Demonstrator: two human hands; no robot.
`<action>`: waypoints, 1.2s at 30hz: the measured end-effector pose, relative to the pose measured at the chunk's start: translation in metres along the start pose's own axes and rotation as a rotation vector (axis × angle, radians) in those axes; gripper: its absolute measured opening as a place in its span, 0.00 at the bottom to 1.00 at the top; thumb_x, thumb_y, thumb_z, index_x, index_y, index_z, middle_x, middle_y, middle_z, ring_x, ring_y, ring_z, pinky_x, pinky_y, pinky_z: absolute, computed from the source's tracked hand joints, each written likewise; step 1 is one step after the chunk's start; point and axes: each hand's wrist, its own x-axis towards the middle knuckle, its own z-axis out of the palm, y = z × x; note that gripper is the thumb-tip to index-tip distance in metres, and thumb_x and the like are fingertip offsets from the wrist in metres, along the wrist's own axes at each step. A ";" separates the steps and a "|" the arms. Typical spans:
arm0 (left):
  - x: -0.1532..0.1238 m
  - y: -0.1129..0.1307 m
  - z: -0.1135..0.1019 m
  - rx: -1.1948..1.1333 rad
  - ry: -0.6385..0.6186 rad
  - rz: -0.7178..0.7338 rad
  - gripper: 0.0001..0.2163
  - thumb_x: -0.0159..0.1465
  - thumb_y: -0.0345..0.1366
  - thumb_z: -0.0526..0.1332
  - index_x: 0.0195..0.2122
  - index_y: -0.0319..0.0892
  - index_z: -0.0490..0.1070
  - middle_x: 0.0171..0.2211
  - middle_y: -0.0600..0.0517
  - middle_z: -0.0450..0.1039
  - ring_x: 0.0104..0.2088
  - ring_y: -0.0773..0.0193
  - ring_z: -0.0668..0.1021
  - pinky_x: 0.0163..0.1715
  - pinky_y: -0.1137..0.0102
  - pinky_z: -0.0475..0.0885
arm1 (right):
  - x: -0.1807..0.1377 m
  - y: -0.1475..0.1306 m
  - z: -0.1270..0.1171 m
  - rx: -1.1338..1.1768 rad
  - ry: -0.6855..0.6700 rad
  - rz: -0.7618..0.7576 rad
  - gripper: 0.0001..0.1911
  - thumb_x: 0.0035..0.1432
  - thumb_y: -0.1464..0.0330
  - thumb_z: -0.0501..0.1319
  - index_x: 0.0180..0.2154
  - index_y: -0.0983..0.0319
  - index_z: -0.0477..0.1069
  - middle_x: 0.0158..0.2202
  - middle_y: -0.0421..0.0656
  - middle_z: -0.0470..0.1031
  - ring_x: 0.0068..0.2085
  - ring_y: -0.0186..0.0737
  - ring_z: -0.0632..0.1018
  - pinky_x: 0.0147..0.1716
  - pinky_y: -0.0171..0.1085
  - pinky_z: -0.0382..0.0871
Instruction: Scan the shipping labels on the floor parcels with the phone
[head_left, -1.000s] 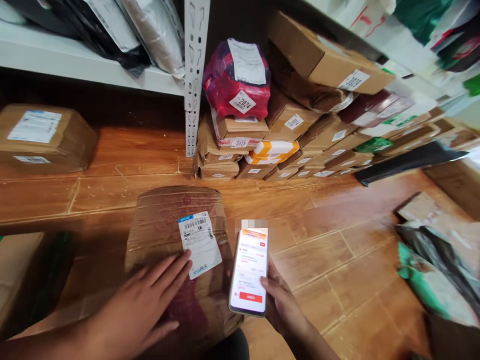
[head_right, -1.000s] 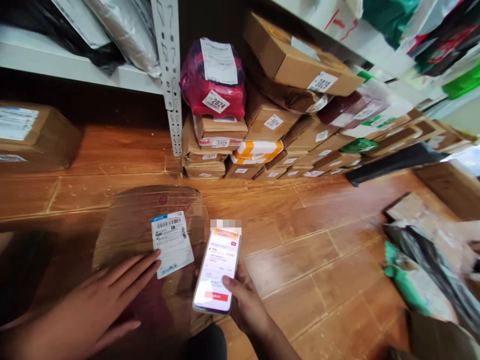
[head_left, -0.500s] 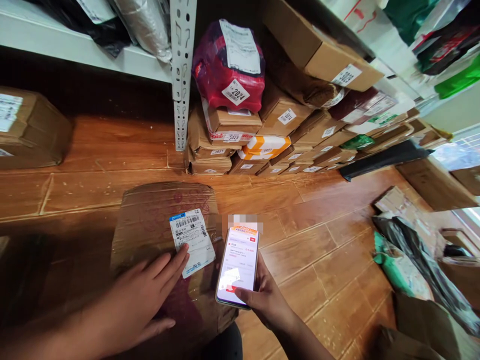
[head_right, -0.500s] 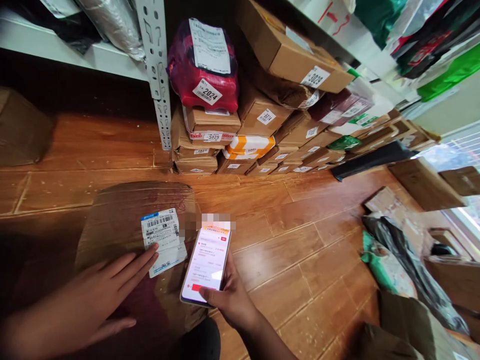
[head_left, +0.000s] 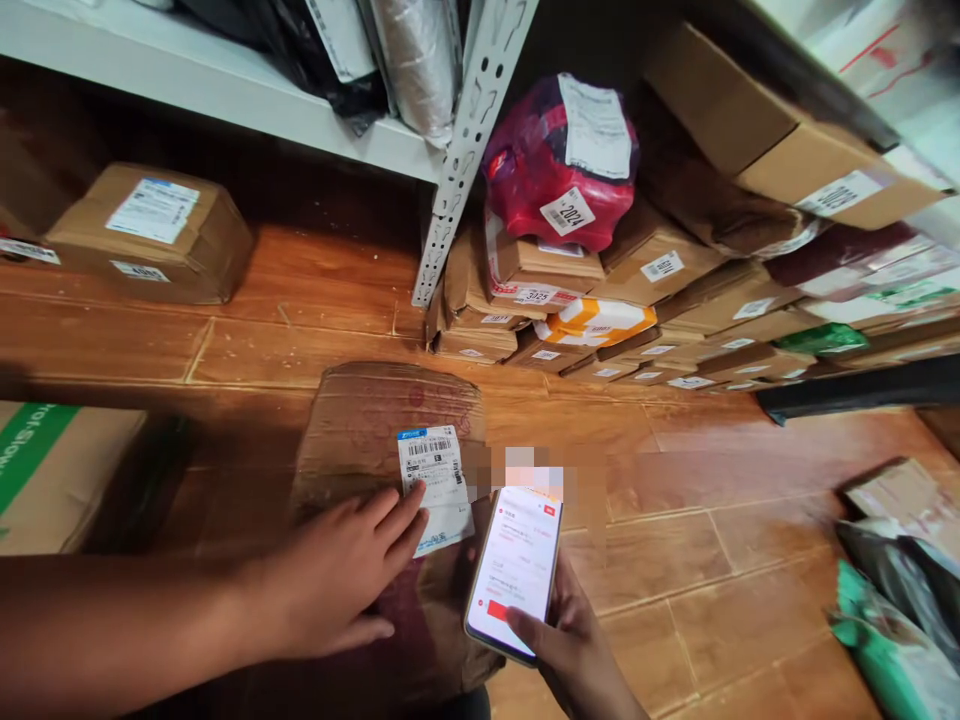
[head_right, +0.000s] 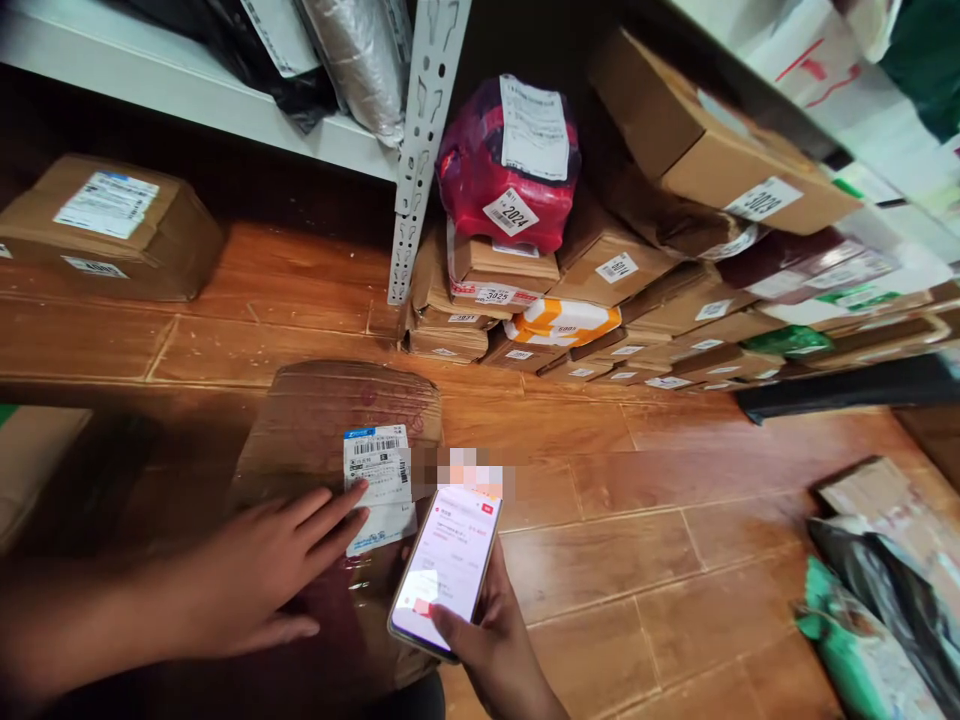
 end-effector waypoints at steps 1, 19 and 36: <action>0.001 0.000 0.000 -0.005 -0.009 -0.001 0.34 0.59 0.56 0.56 0.59 0.35 0.61 0.63 0.34 0.55 0.53 0.44 0.70 0.44 0.57 0.74 | 0.000 0.000 0.000 -0.006 -0.006 0.001 0.34 0.44 0.64 0.73 0.51 0.54 0.59 0.47 0.46 0.78 0.46 0.46 0.79 0.44 0.43 0.73; 0.003 -0.003 0.000 -0.035 -0.052 0.007 0.33 0.59 0.50 0.60 0.60 0.33 0.59 0.63 0.28 0.52 0.53 0.40 0.70 0.41 0.54 0.76 | -0.001 0.005 0.003 0.011 -0.086 0.025 0.38 0.47 0.66 0.71 0.55 0.54 0.53 0.50 0.49 0.76 0.49 0.48 0.78 0.45 0.45 0.73; 0.004 -0.011 0.001 -0.087 -0.032 0.029 0.31 0.59 0.51 0.59 0.59 0.37 0.62 0.65 0.33 0.49 0.55 0.41 0.69 0.43 0.53 0.75 | -0.001 0.001 0.016 -0.029 -0.073 0.030 0.38 0.47 0.66 0.71 0.53 0.55 0.52 0.50 0.49 0.75 0.48 0.47 0.77 0.44 0.44 0.72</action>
